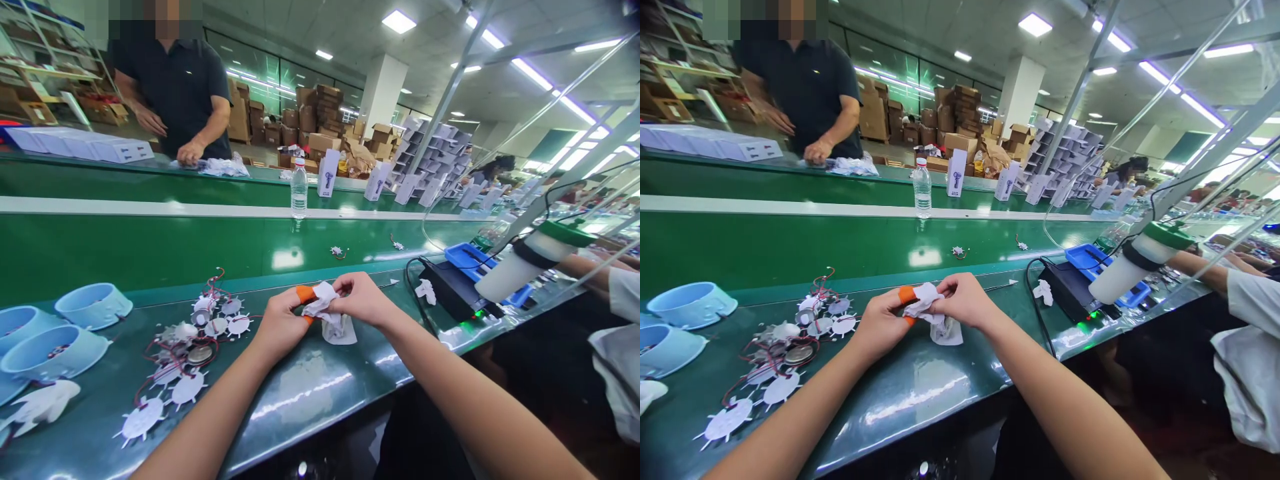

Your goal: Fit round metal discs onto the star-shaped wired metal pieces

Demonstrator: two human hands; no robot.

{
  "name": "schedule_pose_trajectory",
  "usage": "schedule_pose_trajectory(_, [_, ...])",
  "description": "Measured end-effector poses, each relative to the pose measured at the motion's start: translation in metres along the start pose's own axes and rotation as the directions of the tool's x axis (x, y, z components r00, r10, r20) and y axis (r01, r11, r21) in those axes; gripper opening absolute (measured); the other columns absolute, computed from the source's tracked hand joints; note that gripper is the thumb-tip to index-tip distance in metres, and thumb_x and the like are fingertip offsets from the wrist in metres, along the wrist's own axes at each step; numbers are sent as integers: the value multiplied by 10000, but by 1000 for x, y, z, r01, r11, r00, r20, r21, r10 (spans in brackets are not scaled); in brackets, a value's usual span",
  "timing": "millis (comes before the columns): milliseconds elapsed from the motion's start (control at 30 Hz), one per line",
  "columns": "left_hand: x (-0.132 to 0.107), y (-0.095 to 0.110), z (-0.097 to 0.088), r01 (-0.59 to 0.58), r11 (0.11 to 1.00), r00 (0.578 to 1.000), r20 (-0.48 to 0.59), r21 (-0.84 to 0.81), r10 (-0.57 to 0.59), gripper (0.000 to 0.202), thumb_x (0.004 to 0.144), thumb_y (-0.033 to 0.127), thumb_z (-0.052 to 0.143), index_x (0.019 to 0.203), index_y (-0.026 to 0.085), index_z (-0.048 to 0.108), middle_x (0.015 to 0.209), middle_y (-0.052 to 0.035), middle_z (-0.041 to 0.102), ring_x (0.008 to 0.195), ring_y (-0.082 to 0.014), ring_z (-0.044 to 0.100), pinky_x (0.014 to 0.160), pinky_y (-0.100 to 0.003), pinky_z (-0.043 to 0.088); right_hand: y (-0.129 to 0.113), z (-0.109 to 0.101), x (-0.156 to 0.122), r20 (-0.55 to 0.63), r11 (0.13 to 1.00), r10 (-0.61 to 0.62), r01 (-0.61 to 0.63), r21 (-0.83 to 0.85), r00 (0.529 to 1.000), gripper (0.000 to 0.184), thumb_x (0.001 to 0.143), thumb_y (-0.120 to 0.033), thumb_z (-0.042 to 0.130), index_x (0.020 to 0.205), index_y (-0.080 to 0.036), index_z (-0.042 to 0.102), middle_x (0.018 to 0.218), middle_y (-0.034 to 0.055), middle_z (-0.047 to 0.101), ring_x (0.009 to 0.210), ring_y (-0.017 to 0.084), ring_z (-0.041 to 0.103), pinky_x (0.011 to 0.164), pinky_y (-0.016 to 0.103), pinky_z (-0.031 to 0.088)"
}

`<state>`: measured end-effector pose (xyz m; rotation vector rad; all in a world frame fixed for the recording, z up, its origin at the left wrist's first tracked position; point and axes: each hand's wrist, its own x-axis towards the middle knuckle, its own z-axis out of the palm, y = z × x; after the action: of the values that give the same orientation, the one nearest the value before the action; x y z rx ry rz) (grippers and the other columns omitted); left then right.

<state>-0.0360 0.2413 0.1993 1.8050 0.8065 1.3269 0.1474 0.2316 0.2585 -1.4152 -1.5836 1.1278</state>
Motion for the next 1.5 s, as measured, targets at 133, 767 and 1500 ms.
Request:
schedule_pose_trajectory(133, [-1, 4, 3, 61, 997, 998, 4, -42, -61, 228, 725, 220, 805, 952, 231, 811, 934, -49, 779, 859, -216, 709, 843, -356, 570, 4, -1, 0, -14, 996, -84, 84, 24, 996, 220, 702, -353, 760, 703, -133, 756, 601, -3, 651, 571, 130, 544, 547, 239, 408])
schedule_pose_trajectory(767, [-2, 1, 3, 0, 1000, 1000, -1, 28, 0, 235, 722, 172, 746, 943, 214, 815, 919, -64, 787, 852, -224, 718, 805, -339, 575, 3, -4, -7, -2, 997, -37, 37, -73, 999, 157, 577, -218, 816, 697, -145, 746, 622, -17, 649, 581, 124, 526, 530, 225, 390])
schedule_pose_trajectory(1500, [7, 17, -1, 291, 789, 931, -32, -540, -365, 577, 453, 250, 989, 995, 181, 803, 933, -53, 794, 766, -173, 708, 811, -382, 657, 93, -173, -17, -388, 249, -155, -344, -905, 909, 252, 785, -42, 567, 959, -129, 727, 1018, 156, 713, 965, 249, 671, 829, 293, 455])
